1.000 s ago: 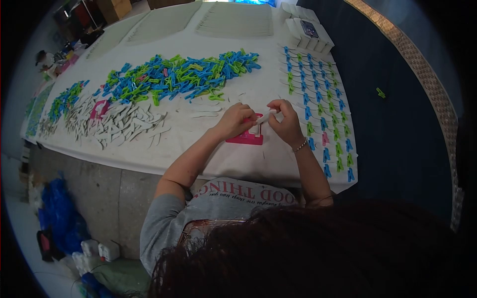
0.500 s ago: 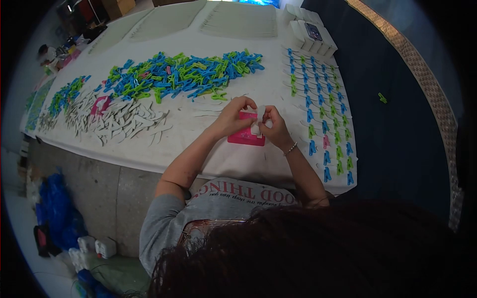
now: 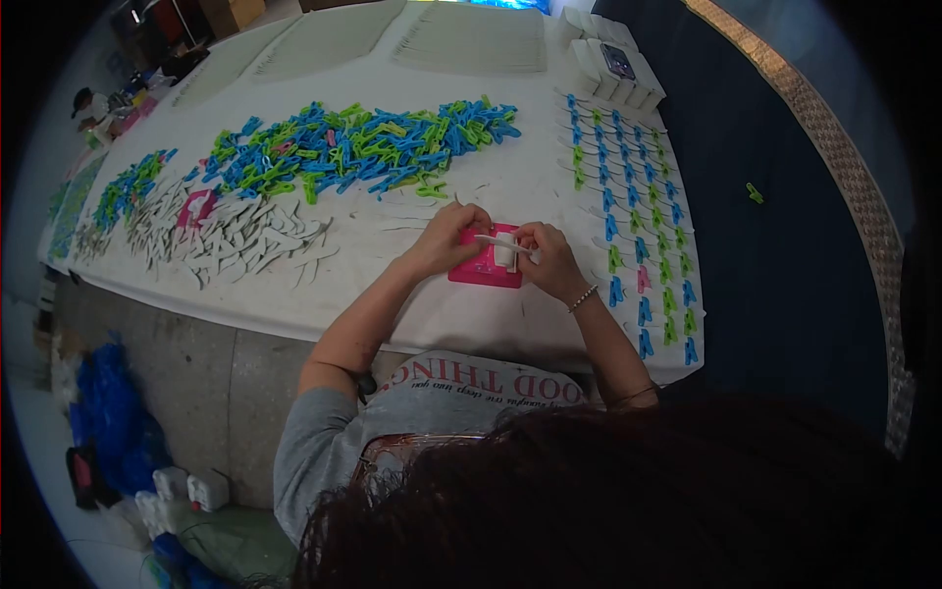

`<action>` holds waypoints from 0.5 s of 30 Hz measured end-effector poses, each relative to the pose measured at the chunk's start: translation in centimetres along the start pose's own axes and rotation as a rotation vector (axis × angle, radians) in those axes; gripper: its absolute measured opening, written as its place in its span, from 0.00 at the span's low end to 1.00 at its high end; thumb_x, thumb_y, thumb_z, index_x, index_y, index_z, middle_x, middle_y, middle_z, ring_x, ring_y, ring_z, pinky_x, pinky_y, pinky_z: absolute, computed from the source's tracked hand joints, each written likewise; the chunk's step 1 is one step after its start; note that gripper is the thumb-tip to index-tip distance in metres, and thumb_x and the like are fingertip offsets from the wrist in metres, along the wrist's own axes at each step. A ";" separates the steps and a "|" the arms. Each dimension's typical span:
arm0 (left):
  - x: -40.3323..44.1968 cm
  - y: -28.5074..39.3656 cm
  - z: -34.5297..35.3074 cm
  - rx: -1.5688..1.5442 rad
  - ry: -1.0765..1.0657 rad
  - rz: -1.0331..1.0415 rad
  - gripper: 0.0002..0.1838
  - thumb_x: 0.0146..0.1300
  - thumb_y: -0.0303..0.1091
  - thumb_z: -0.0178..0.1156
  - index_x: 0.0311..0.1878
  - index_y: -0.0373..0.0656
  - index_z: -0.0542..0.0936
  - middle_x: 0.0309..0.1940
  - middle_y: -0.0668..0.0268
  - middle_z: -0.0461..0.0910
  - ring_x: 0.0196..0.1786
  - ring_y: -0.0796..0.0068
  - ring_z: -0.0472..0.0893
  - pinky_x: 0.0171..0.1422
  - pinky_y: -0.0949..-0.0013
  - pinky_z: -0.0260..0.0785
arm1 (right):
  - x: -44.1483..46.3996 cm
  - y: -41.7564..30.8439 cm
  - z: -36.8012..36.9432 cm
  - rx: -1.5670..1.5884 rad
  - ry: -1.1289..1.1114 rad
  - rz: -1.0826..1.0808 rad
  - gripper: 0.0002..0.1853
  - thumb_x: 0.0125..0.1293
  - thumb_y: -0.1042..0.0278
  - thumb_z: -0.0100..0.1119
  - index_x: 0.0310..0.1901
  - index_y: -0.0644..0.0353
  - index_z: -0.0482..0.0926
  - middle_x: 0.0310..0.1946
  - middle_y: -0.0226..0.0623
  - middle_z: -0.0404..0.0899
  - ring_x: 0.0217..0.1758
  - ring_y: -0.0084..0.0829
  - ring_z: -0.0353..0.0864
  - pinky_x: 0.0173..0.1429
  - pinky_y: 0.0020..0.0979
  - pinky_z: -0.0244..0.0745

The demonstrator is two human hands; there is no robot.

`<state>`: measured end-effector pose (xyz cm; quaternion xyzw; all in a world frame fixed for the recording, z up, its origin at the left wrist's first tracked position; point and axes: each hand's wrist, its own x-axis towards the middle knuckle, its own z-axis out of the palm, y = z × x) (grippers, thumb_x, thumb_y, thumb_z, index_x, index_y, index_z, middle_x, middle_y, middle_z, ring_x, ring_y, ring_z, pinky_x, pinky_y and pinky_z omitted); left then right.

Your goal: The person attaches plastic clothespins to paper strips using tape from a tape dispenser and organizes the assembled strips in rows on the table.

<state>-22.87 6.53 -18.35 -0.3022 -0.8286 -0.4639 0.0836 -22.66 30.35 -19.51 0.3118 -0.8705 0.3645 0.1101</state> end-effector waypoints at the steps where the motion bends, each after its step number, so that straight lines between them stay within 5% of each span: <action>1: 0.0 -0.3 0.3 -0.001 -0.001 0.001 0.14 0.51 0.25 0.64 0.42 0.44 0.76 0.38 0.64 0.76 0.43 0.64 0.73 0.49 0.64 0.66 | -0.1 -0.1 -0.3 -0.022 -0.005 0.002 0.16 0.51 0.76 0.62 0.44 0.60 0.74 0.33 0.35 0.76 0.37 0.34 0.77 0.47 0.33 0.71; 15: 2.0 0.5 2.5 -0.013 -0.089 0.022 0.15 0.50 0.28 0.67 0.42 0.44 0.76 0.36 0.61 0.78 0.42 0.60 0.75 0.48 0.62 0.67 | 1.2 -2.8 -5.1 -0.163 0.059 -0.114 0.16 0.49 0.77 0.60 0.42 0.57 0.74 0.31 0.34 0.72 0.38 0.37 0.72 0.46 0.36 0.68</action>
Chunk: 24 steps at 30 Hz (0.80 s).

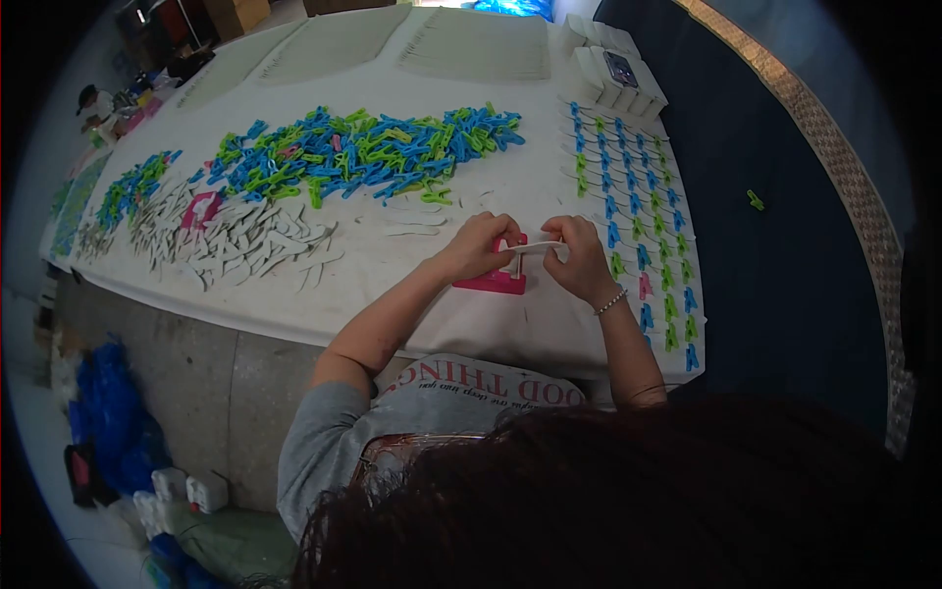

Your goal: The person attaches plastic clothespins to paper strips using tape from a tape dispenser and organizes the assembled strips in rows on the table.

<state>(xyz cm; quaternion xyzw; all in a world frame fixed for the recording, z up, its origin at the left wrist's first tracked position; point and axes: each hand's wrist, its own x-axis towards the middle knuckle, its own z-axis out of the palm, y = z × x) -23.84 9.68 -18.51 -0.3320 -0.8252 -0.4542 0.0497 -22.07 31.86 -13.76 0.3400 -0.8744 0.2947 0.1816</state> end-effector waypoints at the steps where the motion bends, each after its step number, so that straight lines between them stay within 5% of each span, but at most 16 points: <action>1: 0.3 0.0 0.2 0.006 0.009 -0.002 0.15 0.50 0.28 0.67 0.42 0.44 0.76 0.36 0.61 0.78 0.42 0.60 0.75 0.48 0.62 0.67 | 0.4 -0.4 -0.5 -0.010 -0.008 -0.008 0.16 0.49 0.78 0.59 0.43 0.58 0.74 0.32 0.34 0.72 0.38 0.36 0.72 0.47 0.35 0.68; 7: 0.2 -1.5 0.2 -0.349 0.061 -0.091 0.14 0.54 0.26 0.67 0.43 0.43 0.75 0.38 0.67 0.76 0.41 0.76 0.74 0.49 0.72 0.66 | 3.6 -0.8 -0.3 0.282 -0.078 0.124 0.18 0.52 0.76 0.60 0.48 0.59 0.74 0.36 0.36 0.75 0.44 0.35 0.76 0.53 0.33 0.71; 9: -0.3 -2.6 -1.4 -0.416 0.262 -0.098 0.15 0.56 0.25 0.67 0.45 0.42 0.73 0.39 0.72 0.75 0.42 0.82 0.73 0.50 0.76 0.66 | 5.1 -0.1 0.9 0.452 -0.070 0.185 0.19 0.53 0.74 0.60 0.49 0.59 0.74 0.37 0.36 0.77 0.45 0.36 0.77 0.54 0.34 0.71; 12: -1.0 -4.4 -3.7 -0.483 0.449 -0.167 0.17 0.56 0.23 0.66 0.46 0.43 0.72 0.39 0.72 0.75 0.42 0.82 0.72 0.50 0.77 0.65 | 7.8 2.3 4.4 0.417 -0.198 0.235 0.19 0.56 0.69 0.61 0.50 0.61 0.76 0.40 0.39 0.80 0.47 0.38 0.79 0.54 0.35 0.74; 14: -1.3 -4.2 -5.0 -0.564 0.462 -0.178 0.17 0.56 0.23 0.66 0.47 0.43 0.71 0.39 0.72 0.75 0.42 0.82 0.72 0.50 0.77 0.65 | 10.0 2.2 7.0 0.066 -0.499 0.194 0.17 0.57 0.63 0.62 0.46 0.62 0.79 0.39 0.42 0.82 0.46 0.40 0.81 0.53 0.37 0.76; 17: -1.5 -3.7 -5.8 -0.708 0.475 -0.200 0.18 0.57 0.22 0.65 0.48 0.43 0.70 0.39 0.72 0.75 0.42 0.82 0.72 0.51 0.76 0.66 | 12.2 2.2 11.4 -0.194 -0.498 0.081 0.16 0.56 0.59 0.64 0.40 0.62 0.82 0.38 0.44 0.83 0.44 0.43 0.83 0.52 0.39 0.77; 24: -1.9 -2.9 -6.8 -0.902 0.398 -0.235 0.20 0.57 0.20 0.62 0.51 0.44 0.69 0.37 0.72 0.77 0.41 0.82 0.77 0.48 0.75 0.68 | 14.1 4.0 15.7 -0.226 -0.653 0.134 0.13 0.56 0.62 0.64 0.41 0.57 0.82 0.38 0.44 0.84 0.43 0.44 0.84 0.48 0.41 0.79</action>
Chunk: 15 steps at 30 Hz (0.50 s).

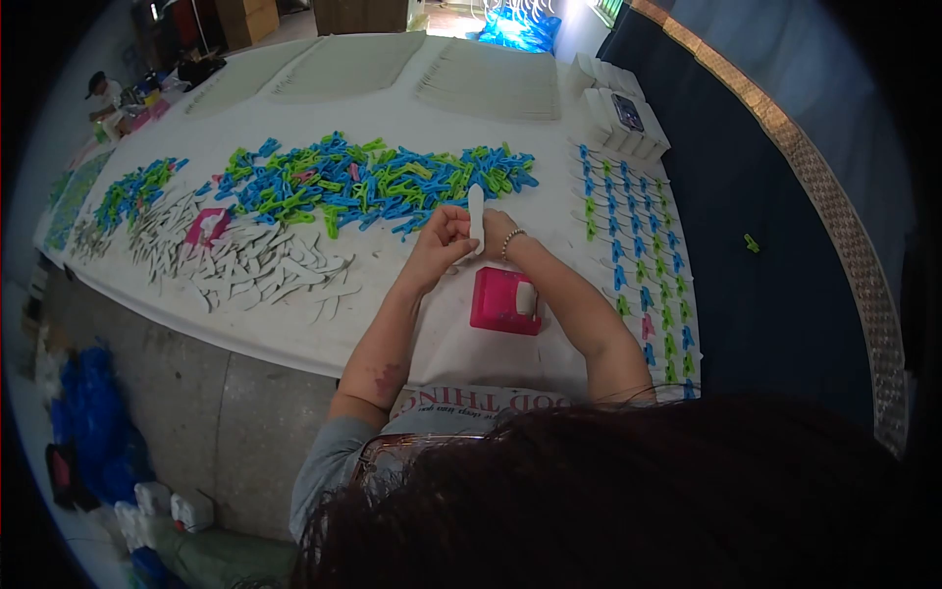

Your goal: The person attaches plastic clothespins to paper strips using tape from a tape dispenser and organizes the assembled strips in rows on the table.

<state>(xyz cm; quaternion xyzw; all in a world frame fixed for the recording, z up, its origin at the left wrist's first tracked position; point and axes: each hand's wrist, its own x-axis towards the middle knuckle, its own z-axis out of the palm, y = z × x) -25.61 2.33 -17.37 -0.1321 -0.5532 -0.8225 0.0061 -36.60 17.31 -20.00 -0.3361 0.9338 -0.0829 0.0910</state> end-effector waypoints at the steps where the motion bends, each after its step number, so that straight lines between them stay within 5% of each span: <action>1: 0.0 0.0 -0.1 0.000 0.004 0.003 0.20 0.57 0.20 0.62 0.51 0.44 0.69 0.37 0.72 0.77 0.41 0.82 0.77 0.48 0.75 0.68 | -0.2 0.5 0.0 0.034 0.069 -0.048 0.13 0.56 0.62 0.64 0.42 0.57 0.82 0.38 0.44 0.84 0.42 0.43 0.84 0.48 0.40 0.79; 6: -0.4 0.4 0.4 -0.145 -0.124 -0.102 0.21 0.56 0.20 0.62 0.51 0.45 0.69 0.35 0.73 0.76 0.39 0.84 0.76 0.46 0.76 0.68 | -8.3 -0.2 -5.0 0.404 0.244 0.060 0.13 0.59 0.62 0.64 0.41 0.61 0.79 0.35 0.42 0.84 0.39 0.38 0.84 0.45 0.36 0.78; 11: -0.6 -0.8 1.0 -0.116 -0.259 -0.126 0.21 0.56 0.19 0.62 0.51 0.44 0.68 0.38 0.73 0.75 0.40 0.85 0.75 0.47 0.78 0.67 | -16.9 -0.2 -4.7 0.730 0.680 -0.028 0.10 0.62 0.68 0.65 0.39 0.62 0.74 0.33 0.32 0.80 0.36 0.25 0.80 0.44 0.26 0.75; 15: -1.1 -1.1 2.0 0.002 -0.303 -0.131 0.21 0.55 0.19 0.63 0.50 0.45 0.69 0.36 0.77 0.71 0.39 0.87 0.71 0.46 0.81 0.63 | -20.3 -2.0 -3.3 0.755 0.698 0.011 0.10 0.60 0.73 0.66 0.39 0.62 0.74 0.32 0.31 0.79 0.37 0.23 0.79 0.45 0.25 0.74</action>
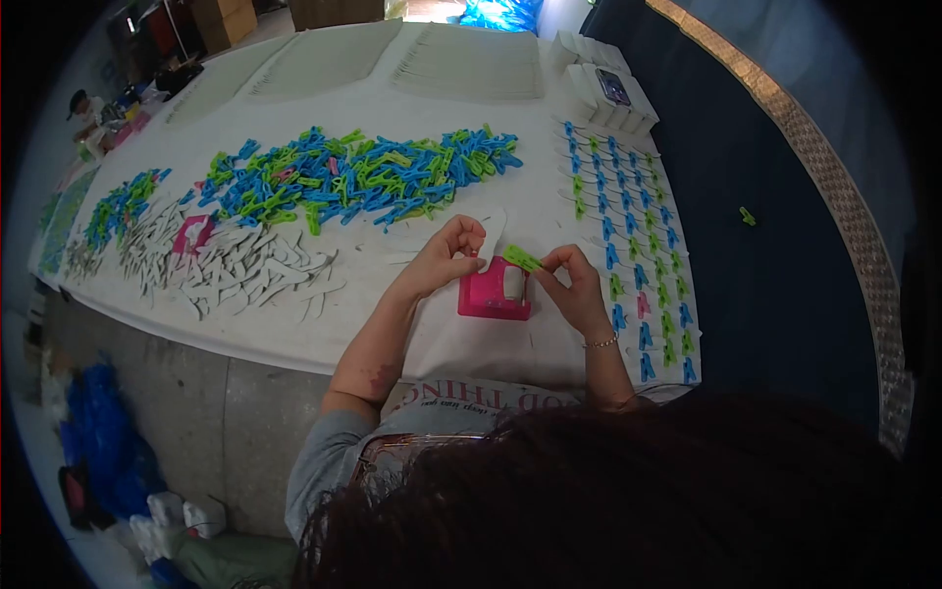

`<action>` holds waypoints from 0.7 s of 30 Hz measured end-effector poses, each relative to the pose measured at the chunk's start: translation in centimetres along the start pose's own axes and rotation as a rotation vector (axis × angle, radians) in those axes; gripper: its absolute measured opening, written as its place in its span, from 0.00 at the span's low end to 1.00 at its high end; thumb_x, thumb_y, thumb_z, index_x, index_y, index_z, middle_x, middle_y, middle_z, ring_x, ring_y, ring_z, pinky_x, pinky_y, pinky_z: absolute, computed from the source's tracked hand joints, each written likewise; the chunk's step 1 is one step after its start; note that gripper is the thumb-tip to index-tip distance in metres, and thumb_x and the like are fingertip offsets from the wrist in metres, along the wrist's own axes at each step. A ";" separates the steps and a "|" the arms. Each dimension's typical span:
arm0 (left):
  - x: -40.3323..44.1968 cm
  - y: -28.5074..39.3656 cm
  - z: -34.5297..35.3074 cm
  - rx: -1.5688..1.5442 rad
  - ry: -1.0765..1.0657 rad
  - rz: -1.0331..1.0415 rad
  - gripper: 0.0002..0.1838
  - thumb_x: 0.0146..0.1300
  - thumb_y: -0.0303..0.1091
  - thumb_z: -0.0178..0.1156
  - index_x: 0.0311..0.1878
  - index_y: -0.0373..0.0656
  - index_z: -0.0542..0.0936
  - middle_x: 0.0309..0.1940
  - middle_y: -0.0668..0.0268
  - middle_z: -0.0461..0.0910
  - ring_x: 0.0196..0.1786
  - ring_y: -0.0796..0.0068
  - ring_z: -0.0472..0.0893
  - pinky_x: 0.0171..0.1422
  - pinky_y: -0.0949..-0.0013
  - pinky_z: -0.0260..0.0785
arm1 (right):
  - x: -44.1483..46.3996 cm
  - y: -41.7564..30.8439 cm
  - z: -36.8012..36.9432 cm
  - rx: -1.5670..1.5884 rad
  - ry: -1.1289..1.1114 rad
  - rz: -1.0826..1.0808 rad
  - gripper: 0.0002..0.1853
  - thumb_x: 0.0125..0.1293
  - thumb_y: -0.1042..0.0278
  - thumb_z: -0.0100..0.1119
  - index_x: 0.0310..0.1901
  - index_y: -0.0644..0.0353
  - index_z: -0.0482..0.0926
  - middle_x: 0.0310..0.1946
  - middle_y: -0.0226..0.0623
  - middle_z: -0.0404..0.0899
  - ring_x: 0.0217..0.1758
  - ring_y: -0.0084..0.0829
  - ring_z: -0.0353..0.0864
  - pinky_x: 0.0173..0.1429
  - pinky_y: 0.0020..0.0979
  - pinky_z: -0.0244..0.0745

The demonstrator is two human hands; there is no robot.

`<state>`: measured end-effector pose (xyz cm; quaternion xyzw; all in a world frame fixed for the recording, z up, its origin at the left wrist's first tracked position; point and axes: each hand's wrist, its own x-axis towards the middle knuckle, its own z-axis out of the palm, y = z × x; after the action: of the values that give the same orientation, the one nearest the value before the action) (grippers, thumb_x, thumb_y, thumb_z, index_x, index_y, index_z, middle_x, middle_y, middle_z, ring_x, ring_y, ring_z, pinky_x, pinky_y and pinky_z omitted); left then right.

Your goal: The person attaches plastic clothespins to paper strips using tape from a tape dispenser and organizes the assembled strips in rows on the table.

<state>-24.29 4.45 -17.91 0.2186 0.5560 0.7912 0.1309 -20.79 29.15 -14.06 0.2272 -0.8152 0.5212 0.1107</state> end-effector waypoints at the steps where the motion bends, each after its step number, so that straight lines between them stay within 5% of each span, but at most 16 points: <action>1: -0.1 0.1 0.2 0.001 -0.007 -0.007 0.21 0.55 0.19 0.63 0.50 0.45 0.69 0.36 0.77 0.71 0.39 0.87 0.71 0.46 0.81 0.63 | -0.5 0.0 0.0 0.007 -0.011 0.013 0.10 0.60 0.73 0.66 0.39 0.62 0.74 0.32 0.31 0.79 0.37 0.23 0.79 0.45 0.25 0.75; 12: -0.2 0.2 1.0 0.097 -0.067 -0.023 0.20 0.55 0.19 0.62 0.50 0.43 0.69 0.38 0.73 0.75 0.42 0.86 0.73 0.49 0.79 0.65 | -0.5 -1.0 0.8 0.006 -0.044 0.043 0.11 0.59 0.73 0.67 0.40 0.61 0.74 0.34 0.31 0.79 0.40 0.23 0.78 0.49 0.25 0.73; 18: -0.2 0.3 1.1 0.078 -0.042 -0.011 0.20 0.55 0.18 0.62 0.50 0.43 0.69 0.37 0.73 0.74 0.42 0.85 0.73 0.48 0.79 0.65 | -0.4 -1.3 0.8 -0.121 -0.024 0.011 0.12 0.56 0.72 0.69 0.40 0.60 0.76 0.38 0.34 0.80 0.43 0.30 0.79 0.51 0.30 0.73; 20: -0.2 0.1 1.1 0.094 -0.035 -0.008 0.21 0.55 0.19 0.62 0.50 0.43 0.69 0.37 0.73 0.74 0.42 0.85 0.73 0.48 0.79 0.65 | -0.4 -1.8 1.0 -0.521 0.106 -0.409 0.13 0.53 0.72 0.70 0.40 0.57 0.78 0.41 0.33 0.78 0.46 0.35 0.77 0.52 0.36 0.71; 21: -0.2 0.0 1.2 0.109 -0.021 0.000 0.21 0.55 0.19 0.62 0.51 0.43 0.68 0.37 0.73 0.74 0.42 0.85 0.72 0.48 0.79 0.64 | -0.5 -2.0 0.9 -0.538 0.124 -0.387 0.13 0.53 0.72 0.70 0.40 0.57 0.78 0.41 0.33 0.78 0.46 0.35 0.77 0.52 0.36 0.71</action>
<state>-23.51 5.30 -17.63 0.2335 0.5968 0.7575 0.1246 -19.29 27.73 -13.10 0.3082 -0.8569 0.2696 0.3131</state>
